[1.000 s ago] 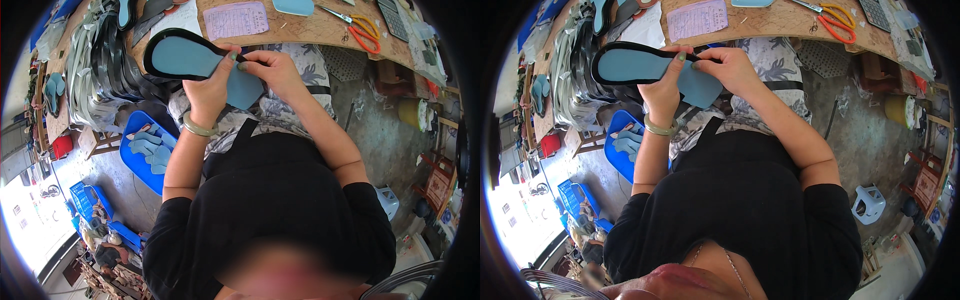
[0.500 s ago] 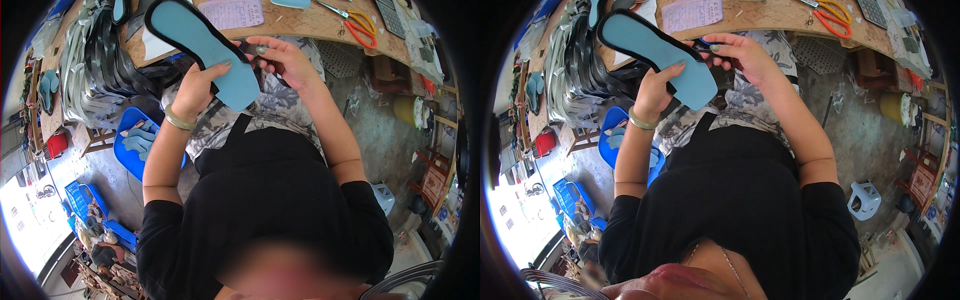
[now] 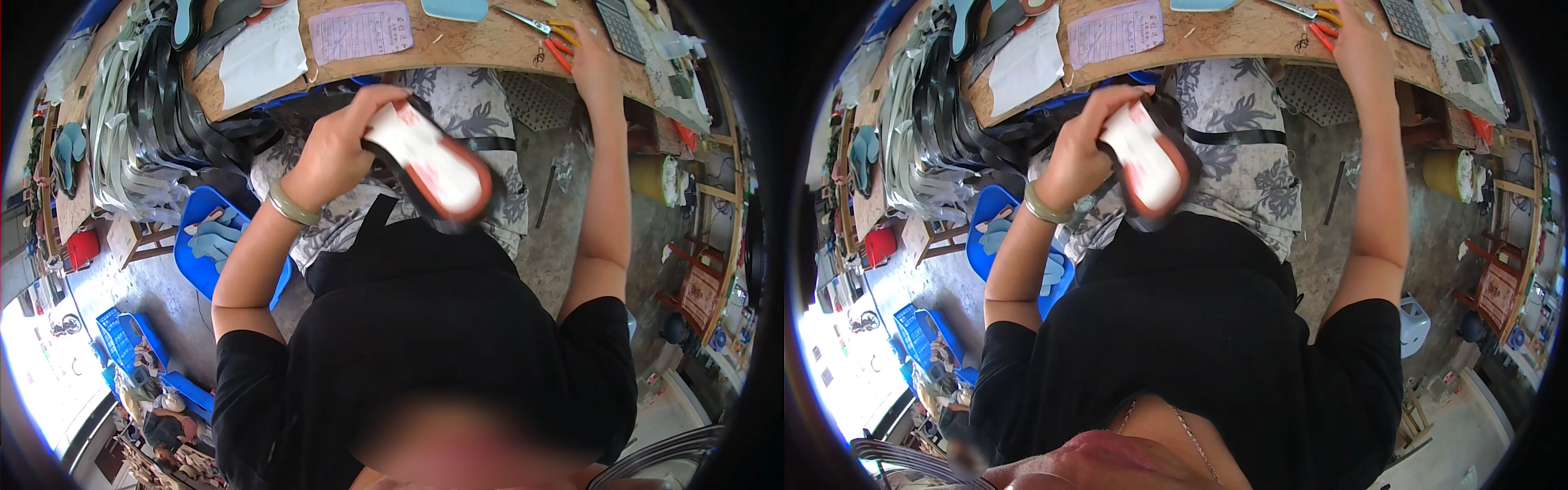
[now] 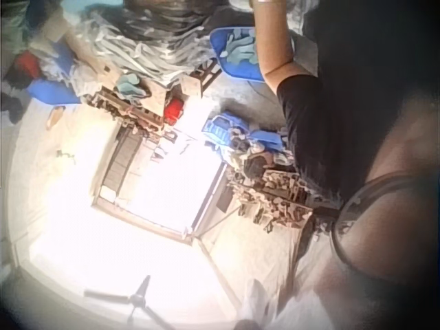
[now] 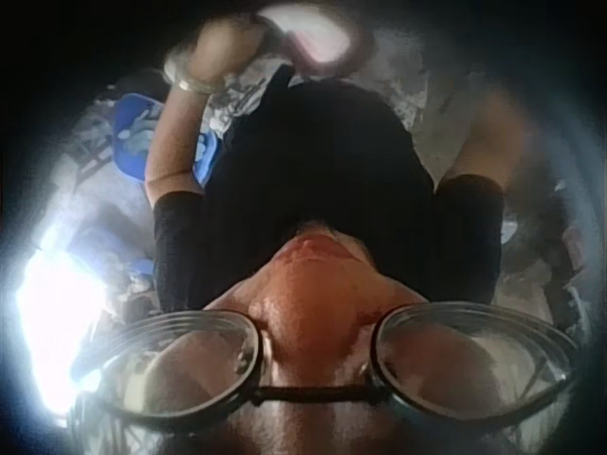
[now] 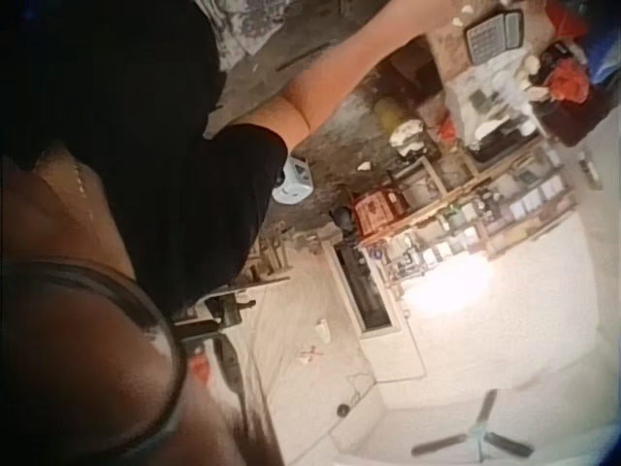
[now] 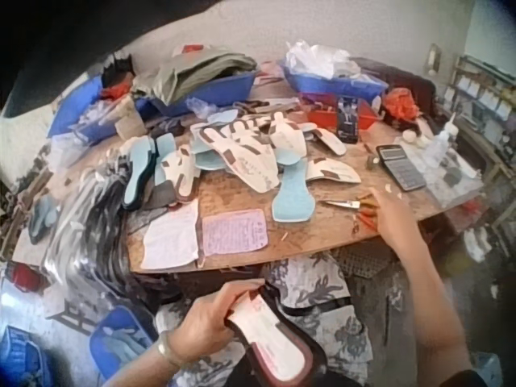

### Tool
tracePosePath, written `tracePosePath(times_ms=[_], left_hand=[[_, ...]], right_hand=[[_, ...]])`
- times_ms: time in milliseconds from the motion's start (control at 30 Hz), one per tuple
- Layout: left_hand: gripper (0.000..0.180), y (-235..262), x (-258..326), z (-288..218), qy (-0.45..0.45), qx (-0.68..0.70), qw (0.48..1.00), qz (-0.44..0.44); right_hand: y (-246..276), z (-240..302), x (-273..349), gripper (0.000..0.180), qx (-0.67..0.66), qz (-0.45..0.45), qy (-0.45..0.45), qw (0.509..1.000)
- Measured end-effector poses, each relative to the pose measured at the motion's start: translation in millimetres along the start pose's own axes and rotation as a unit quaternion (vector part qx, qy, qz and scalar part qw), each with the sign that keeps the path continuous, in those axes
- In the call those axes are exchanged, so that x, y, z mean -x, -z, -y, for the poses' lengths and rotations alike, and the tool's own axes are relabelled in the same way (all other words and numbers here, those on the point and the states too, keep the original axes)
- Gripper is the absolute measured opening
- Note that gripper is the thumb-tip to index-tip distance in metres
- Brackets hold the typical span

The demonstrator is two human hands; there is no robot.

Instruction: The person applies black adhesive border strips around the edges of shoe insoles by hand, cutting excess strip material with scissors and pressing the edges into place.

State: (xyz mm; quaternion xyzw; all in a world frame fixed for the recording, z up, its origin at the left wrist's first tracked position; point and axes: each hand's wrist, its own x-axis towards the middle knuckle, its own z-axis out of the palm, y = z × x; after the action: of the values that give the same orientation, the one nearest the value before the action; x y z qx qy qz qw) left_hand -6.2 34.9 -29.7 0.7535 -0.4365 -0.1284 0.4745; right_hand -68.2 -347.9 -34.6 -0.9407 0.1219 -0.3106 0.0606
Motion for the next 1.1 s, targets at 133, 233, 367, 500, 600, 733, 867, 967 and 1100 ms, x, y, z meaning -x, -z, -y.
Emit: tracePosePath(times_ms=[133, 233, 367, 500, 600, 733, 867, 967, 1100], left_hand=[[0.054, -4, 1, -4, -0.129, -0.207, 0.968, -0.051], [0.048, -9, 8, 8, -0.209, -0.338, 0.911, -0.110], [0.063, -13, 8, 11, -0.240, -0.319, 0.909, -0.124], [0.059, -13, 16, 15, -0.188, -0.286, 0.930, -0.136], [0.057, -21, 20, 22, -0.132, -0.214, 0.955, -0.157], [0.053, -35, 17, 23, -0.109, -0.067, 0.962, -0.241], [0.049, -41, 20, 29, -0.113, -0.009, 0.967, -0.227], [0.050, -42, 22, 28, -0.142, -0.040, 0.966, -0.213], [0.052, -46, 28, 28, -0.174, -0.066, 0.960, -0.209]], right_hand=[[-24, -31, -10, 0.057, 0.145, 0.189, 0.102, 0.966], [-29, -29, -15, 0.055, 0.135, 0.191, 0.159, 0.959], [-2, -47, -20, 0.060, 0.130, 0.216, 0.142, 0.957], [28, -48, 7, 0.062, 0.036, 0.215, 0.038, 0.975], [39, -26, 61, 0.058, -0.253, 0.185, -0.263, 0.912], [46, 82, 114, 0.063, -0.647, 0.118, -0.367, 0.658], [34, 161, 108, 0.059, -0.599, 0.216, -0.323, 0.700], [9, 188, 89, 0.062, -0.630, 0.245, -0.348, 0.650], [-24, 201, 84, 0.067, -0.675, 0.211, -0.359, 0.609]])
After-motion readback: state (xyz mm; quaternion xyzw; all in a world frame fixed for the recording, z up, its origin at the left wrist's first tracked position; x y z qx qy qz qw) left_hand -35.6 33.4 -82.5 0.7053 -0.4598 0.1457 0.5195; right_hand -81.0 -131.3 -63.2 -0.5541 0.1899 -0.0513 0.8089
